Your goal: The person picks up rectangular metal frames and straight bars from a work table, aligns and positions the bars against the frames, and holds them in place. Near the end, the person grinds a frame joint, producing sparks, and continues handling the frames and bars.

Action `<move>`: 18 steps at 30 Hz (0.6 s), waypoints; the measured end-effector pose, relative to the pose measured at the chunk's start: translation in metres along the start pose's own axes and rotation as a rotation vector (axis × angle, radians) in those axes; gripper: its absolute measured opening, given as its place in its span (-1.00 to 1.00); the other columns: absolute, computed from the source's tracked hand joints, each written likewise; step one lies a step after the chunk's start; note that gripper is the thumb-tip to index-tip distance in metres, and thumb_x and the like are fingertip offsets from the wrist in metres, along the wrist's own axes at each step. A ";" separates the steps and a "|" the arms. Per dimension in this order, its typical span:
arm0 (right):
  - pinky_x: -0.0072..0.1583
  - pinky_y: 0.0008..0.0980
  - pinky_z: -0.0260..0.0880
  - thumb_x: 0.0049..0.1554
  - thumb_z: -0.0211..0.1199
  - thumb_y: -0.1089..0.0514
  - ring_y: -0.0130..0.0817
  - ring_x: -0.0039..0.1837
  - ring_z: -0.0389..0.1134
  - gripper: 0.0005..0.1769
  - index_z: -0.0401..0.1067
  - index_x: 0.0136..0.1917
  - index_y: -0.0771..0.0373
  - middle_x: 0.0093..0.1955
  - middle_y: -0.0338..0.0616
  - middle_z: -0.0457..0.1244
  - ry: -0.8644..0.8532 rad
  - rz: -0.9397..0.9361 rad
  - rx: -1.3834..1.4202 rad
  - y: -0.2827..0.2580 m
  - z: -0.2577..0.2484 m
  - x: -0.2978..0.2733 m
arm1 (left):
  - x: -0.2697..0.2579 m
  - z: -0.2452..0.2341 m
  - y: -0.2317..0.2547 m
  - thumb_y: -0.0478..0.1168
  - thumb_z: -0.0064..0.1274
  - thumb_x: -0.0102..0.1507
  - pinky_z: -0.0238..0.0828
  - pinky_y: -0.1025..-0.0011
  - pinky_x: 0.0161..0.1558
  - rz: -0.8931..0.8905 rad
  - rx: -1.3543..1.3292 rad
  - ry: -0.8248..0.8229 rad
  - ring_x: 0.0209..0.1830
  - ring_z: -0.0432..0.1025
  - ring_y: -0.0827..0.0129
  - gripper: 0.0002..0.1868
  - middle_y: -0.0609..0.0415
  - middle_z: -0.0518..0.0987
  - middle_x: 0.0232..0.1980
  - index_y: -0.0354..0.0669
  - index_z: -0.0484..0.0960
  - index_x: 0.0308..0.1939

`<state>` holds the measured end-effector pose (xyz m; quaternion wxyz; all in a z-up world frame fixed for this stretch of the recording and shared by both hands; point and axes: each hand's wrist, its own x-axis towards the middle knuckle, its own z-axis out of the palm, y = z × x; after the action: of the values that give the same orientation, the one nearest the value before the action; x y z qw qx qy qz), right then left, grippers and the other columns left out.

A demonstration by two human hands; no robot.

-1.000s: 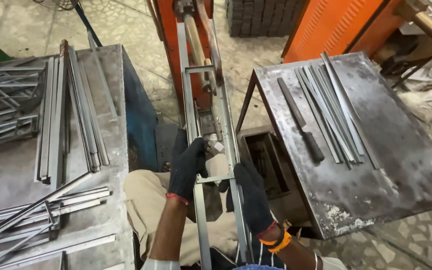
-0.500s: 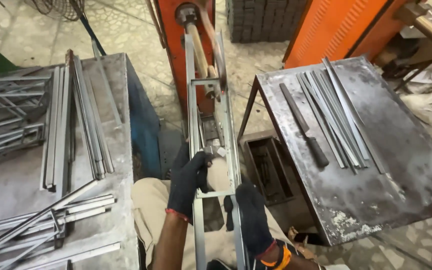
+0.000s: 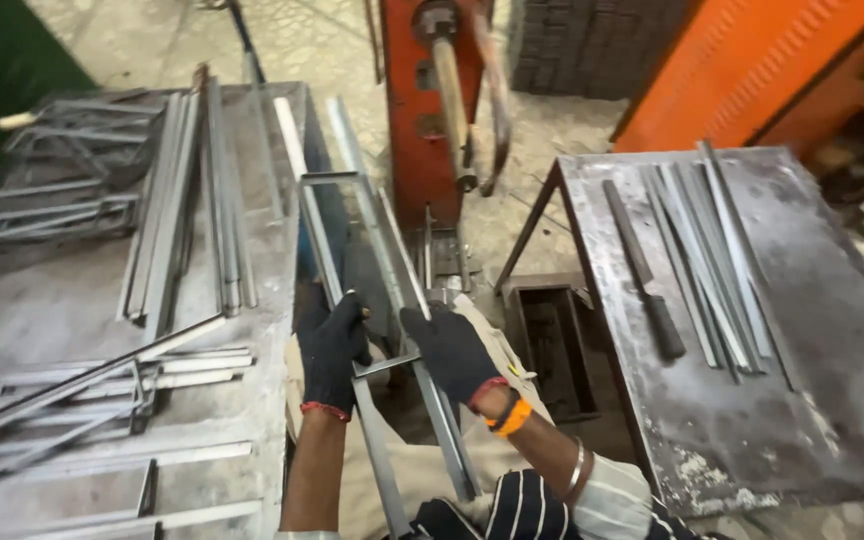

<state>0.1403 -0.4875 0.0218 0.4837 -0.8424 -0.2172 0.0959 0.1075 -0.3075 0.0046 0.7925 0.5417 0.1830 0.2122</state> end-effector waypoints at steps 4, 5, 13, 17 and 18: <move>-0.09 0.10 0.31 0.26 0.01 0.11 0.12 -0.11 0.37 -0.67 0.56 0.04 0.27 -0.18 0.17 0.36 -0.092 -0.476 -0.588 0.010 0.040 0.013 | -0.013 -0.026 0.024 -0.30 0.08 0.29 0.26 0.46 -0.64 0.013 0.143 0.202 -0.64 0.37 0.48 -0.86 0.04 0.54 -0.43 -0.23 0.51 -0.10; -0.09 0.09 0.33 0.27 0.03 0.00 0.12 -0.16 0.38 -0.62 0.56 -0.14 0.24 -0.25 0.14 0.35 -0.130 -0.387 -0.591 0.001 0.044 0.013 | -0.014 -0.035 0.025 -0.32 0.08 0.26 0.20 0.40 -0.70 -0.011 0.204 0.295 -0.72 0.31 0.40 -0.86 -0.03 0.48 -0.48 -0.27 0.48 -0.15; -0.22 -0.10 0.36 0.22 0.10 -0.24 -0.06 -0.34 0.41 -0.42 0.57 -0.35 0.24 -0.43 0.07 0.38 -0.646 -0.229 -0.368 -0.040 0.018 -0.023 | -0.033 -0.227 -0.022 -0.43 0.11 0.20 0.17 0.30 -0.79 0.183 0.300 0.831 -0.74 0.23 0.28 -0.73 0.01 0.35 -0.42 -0.29 0.32 -0.15; -0.45 -0.29 0.31 0.17 0.24 -0.07 -0.19 -0.46 0.40 -0.55 0.56 -0.12 0.42 -0.38 0.10 0.39 -0.821 0.542 0.365 -0.043 0.015 -0.028 | -0.104 -0.352 -0.061 -0.43 0.02 0.31 0.30 0.28 -0.72 0.304 0.060 0.894 -0.65 0.42 0.16 -0.66 -0.20 0.58 -0.22 -0.29 0.21 0.07; -0.48 -0.37 0.32 0.16 0.20 -0.05 -0.25 -0.49 0.38 -0.56 0.55 -0.02 0.42 -0.37 0.06 0.42 -0.831 0.537 0.481 -0.043 0.017 -0.028 | -0.123 -0.377 -0.067 -0.41 -0.01 0.37 0.33 0.24 -0.68 0.307 -0.009 0.920 -0.64 0.44 0.09 -0.61 -0.30 0.60 -0.19 -0.31 0.12 0.15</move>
<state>0.0975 -0.4686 0.0483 0.4947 -0.6253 -0.1393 0.5872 -0.1825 -0.1004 -0.1810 0.5912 0.4092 0.4314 0.5450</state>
